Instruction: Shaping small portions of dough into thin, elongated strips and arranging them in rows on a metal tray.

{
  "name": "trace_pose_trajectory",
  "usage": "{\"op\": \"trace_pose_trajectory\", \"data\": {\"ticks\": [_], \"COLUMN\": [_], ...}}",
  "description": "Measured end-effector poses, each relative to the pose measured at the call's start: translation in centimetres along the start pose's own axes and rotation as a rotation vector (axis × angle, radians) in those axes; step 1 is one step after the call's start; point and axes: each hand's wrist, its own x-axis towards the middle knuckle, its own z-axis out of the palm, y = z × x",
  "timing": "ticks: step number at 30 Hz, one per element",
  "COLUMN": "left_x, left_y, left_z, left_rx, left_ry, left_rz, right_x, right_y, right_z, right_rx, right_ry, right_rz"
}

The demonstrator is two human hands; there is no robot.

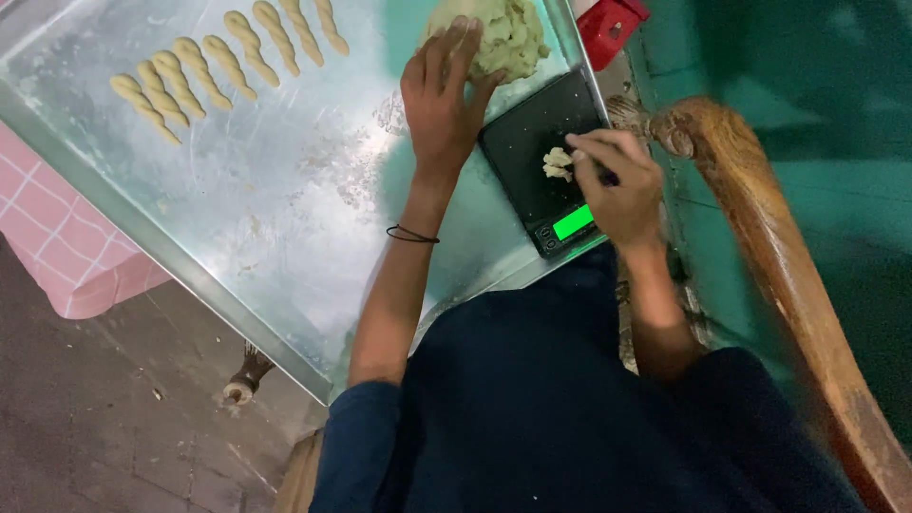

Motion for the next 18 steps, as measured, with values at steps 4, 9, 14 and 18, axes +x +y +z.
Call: {"op": "trace_pose_trajectory", "data": {"ticks": [4,9,14,18], "left_x": [-0.2,-0.6,-0.2,0.0], "left_y": [-0.4,-0.1,0.0,-0.1], "left_z": [0.3,0.3,-0.1,-0.2], "left_rx": [0.004,-0.005,0.02,-0.013], "left_ry": [-0.016,-0.021,-0.034,-0.024], "left_rz": [0.013,-0.018,-0.031,0.007], "right_x": [1.0,1.6,1.8,2.2], "right_y": [-0.3,-0.2,0.2,-0.2], "right_z": [-1.0,-1.2,-1.1,-1.0], "right_rx": [0.049,0.107,0.089,0.082], "right_ry": [0.076,0.091,0.072,0.058], "right_rz": [-0.054,-0.021,-0.015,-0.061]}}
